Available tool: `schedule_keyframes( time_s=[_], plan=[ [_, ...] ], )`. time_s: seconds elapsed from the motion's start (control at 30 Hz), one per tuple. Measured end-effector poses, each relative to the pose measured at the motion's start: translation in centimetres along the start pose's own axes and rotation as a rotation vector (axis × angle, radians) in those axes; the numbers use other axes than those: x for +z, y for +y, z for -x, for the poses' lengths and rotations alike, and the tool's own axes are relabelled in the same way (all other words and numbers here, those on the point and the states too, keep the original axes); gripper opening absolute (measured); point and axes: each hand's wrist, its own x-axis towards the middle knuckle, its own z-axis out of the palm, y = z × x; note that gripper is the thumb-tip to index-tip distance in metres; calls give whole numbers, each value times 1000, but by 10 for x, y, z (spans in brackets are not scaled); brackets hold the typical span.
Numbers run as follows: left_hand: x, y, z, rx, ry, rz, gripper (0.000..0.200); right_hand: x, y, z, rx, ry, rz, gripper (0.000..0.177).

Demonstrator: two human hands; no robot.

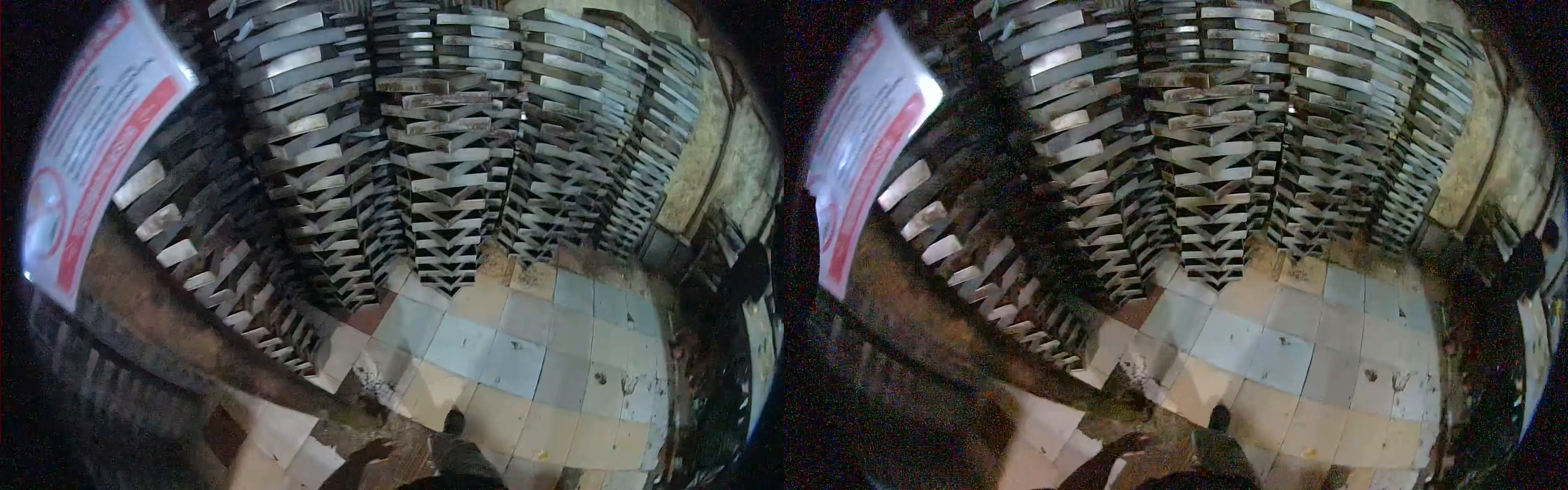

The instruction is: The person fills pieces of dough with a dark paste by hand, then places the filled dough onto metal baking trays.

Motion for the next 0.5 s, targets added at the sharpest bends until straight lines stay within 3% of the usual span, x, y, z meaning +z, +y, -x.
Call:
schedule_keyframes(
  time_s=[0.1, 0.2, 0.27, 0.33, 0.4, 0.43, 0.5],
  plan=[
    [-4, -47, -2, -328, 38, 305, 55, -19, -54, -35, 43, -43, -82, 32],
    [-36, -46, -14, -455, 189, 644, 55, -47, -103, -112, -9, -118, -201, 33],
    [-68, -40, -37, -469, 244, 771, 54, -68, -142, -205, -174, -300, -377, 34],
    [-98, -37, -74, -452, 263, 847, 54, -60, -269, -220, -200, -191, -408, 24],
    [-134, -40, -116, -419, 257, 895, 54, -35, -408, -238, -348, -258, -479, 40],
    [-154, -45, -143, -393, 246, 915, 54, -19, -481, -198, -823, -194, -176, 34],
    [-192, -54, -198, -350, 223, 953, 54, 23, -607, -198, -664, -256, -312, 32]
  ],
)
